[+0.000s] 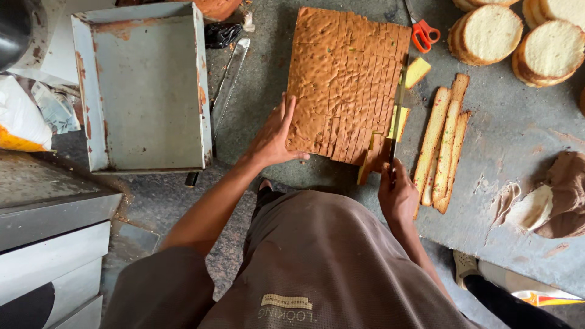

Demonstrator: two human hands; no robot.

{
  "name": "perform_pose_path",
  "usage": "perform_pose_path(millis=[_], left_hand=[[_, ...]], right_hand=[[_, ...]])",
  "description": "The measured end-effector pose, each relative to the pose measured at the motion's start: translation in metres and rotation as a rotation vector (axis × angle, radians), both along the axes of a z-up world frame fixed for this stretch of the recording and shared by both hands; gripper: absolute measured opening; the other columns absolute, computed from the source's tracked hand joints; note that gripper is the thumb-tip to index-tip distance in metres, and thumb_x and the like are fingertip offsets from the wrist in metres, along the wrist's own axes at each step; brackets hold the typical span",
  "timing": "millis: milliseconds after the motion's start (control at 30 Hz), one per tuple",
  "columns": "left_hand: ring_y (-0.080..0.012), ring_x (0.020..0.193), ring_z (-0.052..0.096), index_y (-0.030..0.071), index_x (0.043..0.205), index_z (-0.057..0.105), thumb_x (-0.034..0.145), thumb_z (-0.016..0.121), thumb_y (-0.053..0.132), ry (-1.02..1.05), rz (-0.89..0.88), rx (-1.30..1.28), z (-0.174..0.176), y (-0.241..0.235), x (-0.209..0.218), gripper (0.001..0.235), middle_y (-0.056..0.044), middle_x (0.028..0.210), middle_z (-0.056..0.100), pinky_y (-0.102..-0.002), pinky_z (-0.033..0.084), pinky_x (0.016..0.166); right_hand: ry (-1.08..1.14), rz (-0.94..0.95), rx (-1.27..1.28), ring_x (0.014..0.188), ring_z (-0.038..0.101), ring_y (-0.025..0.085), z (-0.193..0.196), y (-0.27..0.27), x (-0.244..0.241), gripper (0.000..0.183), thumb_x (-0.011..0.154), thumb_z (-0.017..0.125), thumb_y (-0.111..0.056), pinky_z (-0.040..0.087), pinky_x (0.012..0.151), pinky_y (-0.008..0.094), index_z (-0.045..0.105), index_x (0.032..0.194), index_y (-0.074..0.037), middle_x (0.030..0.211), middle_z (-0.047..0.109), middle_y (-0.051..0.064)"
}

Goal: The person uses a long knife to cut a large rectangular sheet cake into uniform strips and then into smaller rectangular pieces. The person holds the cake steady with one hand while slicing with the other, working methodically across the surface.

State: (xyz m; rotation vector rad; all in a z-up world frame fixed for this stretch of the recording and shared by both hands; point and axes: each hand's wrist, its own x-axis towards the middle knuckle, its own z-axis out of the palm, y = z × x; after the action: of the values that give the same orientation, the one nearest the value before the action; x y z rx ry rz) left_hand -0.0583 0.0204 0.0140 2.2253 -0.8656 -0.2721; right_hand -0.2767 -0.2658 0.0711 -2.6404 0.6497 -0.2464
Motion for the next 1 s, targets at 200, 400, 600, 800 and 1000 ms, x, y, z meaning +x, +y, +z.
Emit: perform_pose_path(millis=[200,400,600,800,1000], left_hand=[[-0.0523,0.151,0.021,0.012,0.161,-0.013,0.053,0.100,0.058,-0.042,-0.013,-0.074,0.002,0.001,-0.003,0.163,-0.036,0.165,-0.002,-0.063,0.027,0.121],[-0.0544,0.149,0.024,0.014,0.162,-0.010,0.056,0.098,0.062,-0.060,-0.004,-0.063,-0.001,-0.001,-0.001,0.159,-0.037,0.164,0.001,-0.063,0.029,0.121],[-0.0527,0.152,0.024,0.014,0.163,-0.009,0.058,0.095,0.063,-0.131,-0.016,-0.105,0.002,-0.001,-0.002,0.156,-0.035,0.166,0.005,-0.062,0.029,0.122],[-0.0510,0.150,0.025,0.014,0.162,-0.004,0.055,0.097,0.061,-0.058,0.020,-0.041,-0.001,-0.003,-0.003,0.155,-0.034,0.165,0.006,-0.064,0.029,0.120],[-0.0508,0.150,0.025,0.013,0.162,-0.003,0.054,0.098,0.059,-0.105,0.013,-0.082,0.005,-0.002,-0.002,0.155,-0.036,0.164,0.009,-0.064,0.028,0.121]], right_hand=[[-0.177,-0.106,0.063,0.066,0.069,0.020,0.003,-0.015,-0.021,0.036,0.105,0.065,-0.016,0.057,0.054,0.035,0.062,0.137,0.001,0.087,0.073,0.016],[0.064,-0.150,0.056,0.057,0.067,0.019,0.005,-0.012,-0.018,0.030,0.105,0.062,-0.013,0.054,0.045,0.036,0.065,0.133,-0.002,0.092,0.077,0.014],[-0.174,0.039,0.104,0.068,0.070,0.020,0.010,0.008,0.000,0.032,0.101,0.064,-0.009,0.057,0.055,0.036,0.068,0.130,0.001,0.101,0.077,0.020],[-0.082,-0.010,0.147,0.061,0.068,0.016,0.001,-0.015,-0.008,0.040,0.099,0.067,-0.011,0.054,0.048,0.032,0.063,0.136,0.005,0.092,0.076,0.020],[-0.157,-0.078,0.188,0.066,0.063,0.010,0.004,-0.007,-0.001,0.041,0.102,0.067,-0.014,0.050,0.053,0.028,0.061,0.136,0.008,0.089,0.074,0.016]])
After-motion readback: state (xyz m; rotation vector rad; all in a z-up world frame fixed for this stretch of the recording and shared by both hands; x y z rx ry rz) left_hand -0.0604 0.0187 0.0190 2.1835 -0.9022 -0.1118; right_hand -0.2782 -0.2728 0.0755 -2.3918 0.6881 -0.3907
